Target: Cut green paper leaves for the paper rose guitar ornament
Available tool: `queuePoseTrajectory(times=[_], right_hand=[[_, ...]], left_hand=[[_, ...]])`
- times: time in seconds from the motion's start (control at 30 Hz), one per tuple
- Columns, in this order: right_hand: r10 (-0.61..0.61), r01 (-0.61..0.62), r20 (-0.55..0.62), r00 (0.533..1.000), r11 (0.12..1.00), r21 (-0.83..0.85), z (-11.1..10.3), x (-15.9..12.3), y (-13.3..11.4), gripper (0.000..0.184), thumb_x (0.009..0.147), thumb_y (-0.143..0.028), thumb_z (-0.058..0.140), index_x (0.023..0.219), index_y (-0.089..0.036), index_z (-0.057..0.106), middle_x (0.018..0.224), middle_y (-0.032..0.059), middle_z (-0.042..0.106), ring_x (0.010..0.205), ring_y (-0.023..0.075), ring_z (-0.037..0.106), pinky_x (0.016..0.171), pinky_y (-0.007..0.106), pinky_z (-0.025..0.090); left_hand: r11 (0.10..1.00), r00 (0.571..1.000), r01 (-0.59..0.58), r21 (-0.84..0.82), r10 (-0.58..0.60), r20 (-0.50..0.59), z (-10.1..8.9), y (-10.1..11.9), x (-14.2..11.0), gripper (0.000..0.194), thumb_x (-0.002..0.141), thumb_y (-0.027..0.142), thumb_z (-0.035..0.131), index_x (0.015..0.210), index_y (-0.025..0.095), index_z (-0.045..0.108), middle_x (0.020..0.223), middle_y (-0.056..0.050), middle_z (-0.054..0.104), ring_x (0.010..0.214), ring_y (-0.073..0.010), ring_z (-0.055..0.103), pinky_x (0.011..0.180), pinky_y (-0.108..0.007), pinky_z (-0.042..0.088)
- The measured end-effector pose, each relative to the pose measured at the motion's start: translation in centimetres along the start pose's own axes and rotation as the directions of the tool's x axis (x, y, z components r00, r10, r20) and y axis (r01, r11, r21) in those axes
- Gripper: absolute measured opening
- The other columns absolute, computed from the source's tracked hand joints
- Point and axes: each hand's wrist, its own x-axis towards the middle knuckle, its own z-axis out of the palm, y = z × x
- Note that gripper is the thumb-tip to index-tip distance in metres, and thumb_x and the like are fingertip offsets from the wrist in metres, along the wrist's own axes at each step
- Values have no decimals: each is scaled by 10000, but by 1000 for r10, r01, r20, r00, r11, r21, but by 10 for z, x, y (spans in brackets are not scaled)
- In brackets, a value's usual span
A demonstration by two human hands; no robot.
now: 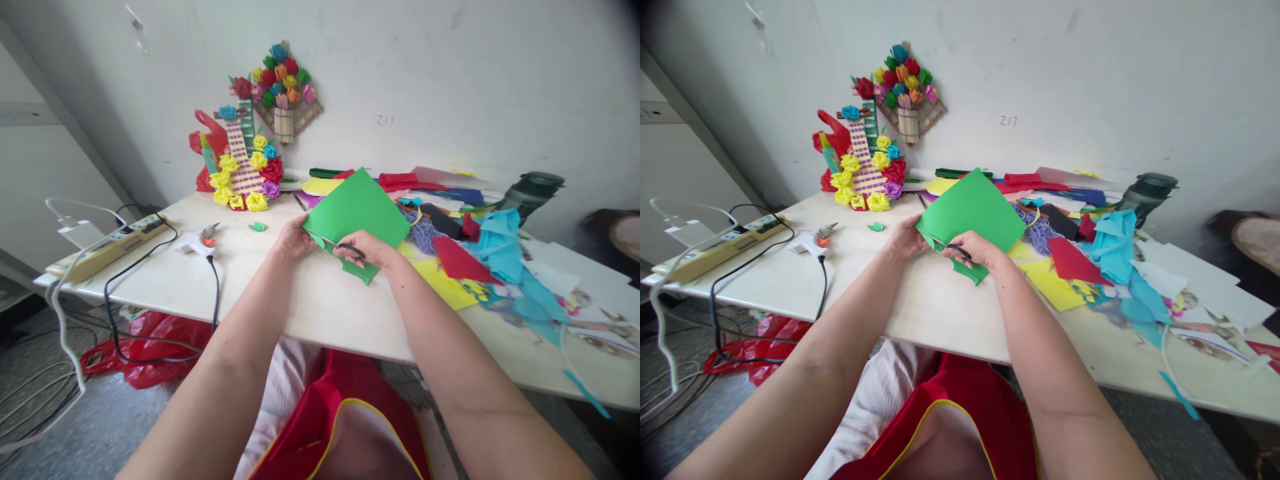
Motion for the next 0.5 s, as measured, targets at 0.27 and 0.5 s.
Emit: queuePoseTrajectory(times=[0.27,0.5], right_hand=[[0,0,4,1000,1000,-19,0,-2,-3,258,649,-347,687,608,-124,564,403,-64,451,287,25,338,293,173,235],[17,-17,26,1000,1000,-1,1,-3,-1,247,668,-346,670,647,-122,568,414,-60,473,282,29,345,295,177,230]], left_hand=[[1000,999,27,-12,-27,-27,2,0,-1,297,869,250,368,1017,98,576,612,-54,641,504,-174,604,532,-301,510],[1000,999,20,-22,-21,-43,1,-1,-1,260,867,206,381,1014,101,568,616,-48,640,506,-160,602,528,-281,505]])
